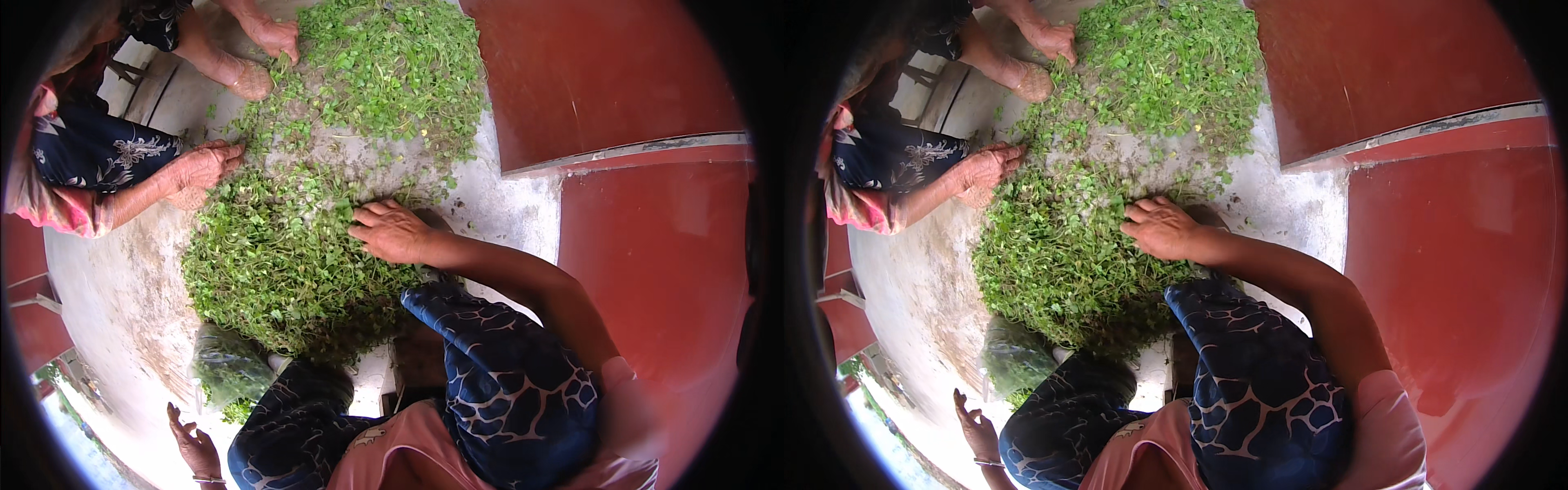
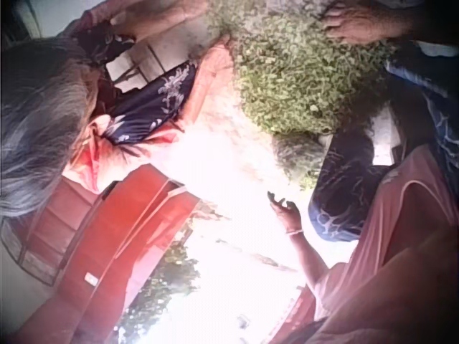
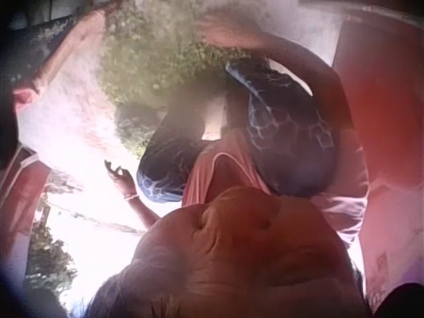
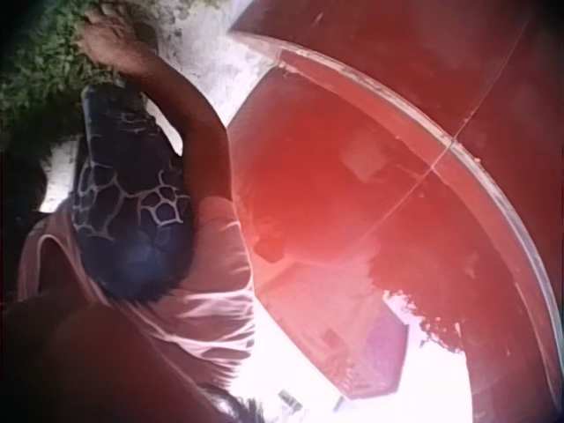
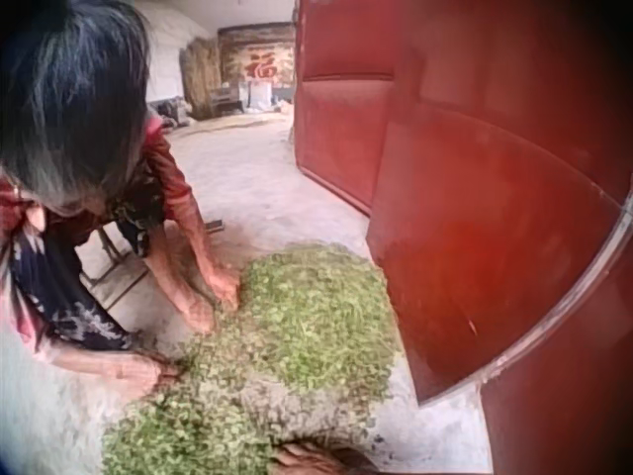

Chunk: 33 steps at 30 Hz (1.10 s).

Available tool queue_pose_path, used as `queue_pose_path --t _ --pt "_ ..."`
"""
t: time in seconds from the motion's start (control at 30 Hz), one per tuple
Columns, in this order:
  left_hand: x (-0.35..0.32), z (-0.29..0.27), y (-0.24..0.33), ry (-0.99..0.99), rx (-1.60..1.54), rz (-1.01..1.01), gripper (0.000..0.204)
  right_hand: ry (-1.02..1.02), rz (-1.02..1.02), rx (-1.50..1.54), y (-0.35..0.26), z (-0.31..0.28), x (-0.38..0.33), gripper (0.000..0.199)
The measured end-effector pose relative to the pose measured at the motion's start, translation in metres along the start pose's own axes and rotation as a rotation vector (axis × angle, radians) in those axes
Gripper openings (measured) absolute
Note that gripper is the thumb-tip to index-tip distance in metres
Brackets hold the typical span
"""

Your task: The person sits on the floor and sorts through a large pile of green leafy vegetables, picking up stems and separating leaves by hand. They place the sorted leaves into a clear plastic bag and continue processing the pile.

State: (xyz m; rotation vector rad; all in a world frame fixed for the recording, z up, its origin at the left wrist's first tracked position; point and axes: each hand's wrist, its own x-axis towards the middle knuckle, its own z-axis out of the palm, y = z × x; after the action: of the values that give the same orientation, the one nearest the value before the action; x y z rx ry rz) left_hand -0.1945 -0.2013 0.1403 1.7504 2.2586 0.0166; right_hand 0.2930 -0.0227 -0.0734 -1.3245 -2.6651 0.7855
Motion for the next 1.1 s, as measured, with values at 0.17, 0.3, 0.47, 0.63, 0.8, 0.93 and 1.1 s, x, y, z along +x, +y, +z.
queue_pose_path --t 0.17,0.3,0.47,0.63,0.8,0.93,1.1 --pt "0.085 0.021 0.092 0.076 -0.109 0.414 0.065 0.236 0.047 -0.082 0.019 -0.011 -0.029 0.028" --pt "0.150 0.082 0.198 -0.110 0.119 0.848 0.049 0.220 0.195 -0.078 0.047 -0.023 -0.063 0.031" --pt "0.166 0.159 0.303 -0.427 0.320 1.180 0.059 0.415 0.377 -0.073 0.085 -0.046 -0.052 0.033" --pt "0.164 0.219 0.337 -0.516 0.312 1.171 0.057 0.450 0.385 -0.204 0.117 -0.072 -0.005 0.038" --pt "0.153 0.212 0.281 -0.648 0.410 1.114 0.052 0.242 0.474 -0.312 0.128 -0.072 0.010 0.027" --pt "0.152 0.171 0.261 -0.801 0.203 0.977 0.048 0.172 0.525 0.136 0.108 -0.083 -0.002 0.022" --pt "0.154 0.163 0.247 -0.665 -0.529 0.726 0.036 0.141 0.447 1.189 0.045 -0.100 -0.017 0.011"
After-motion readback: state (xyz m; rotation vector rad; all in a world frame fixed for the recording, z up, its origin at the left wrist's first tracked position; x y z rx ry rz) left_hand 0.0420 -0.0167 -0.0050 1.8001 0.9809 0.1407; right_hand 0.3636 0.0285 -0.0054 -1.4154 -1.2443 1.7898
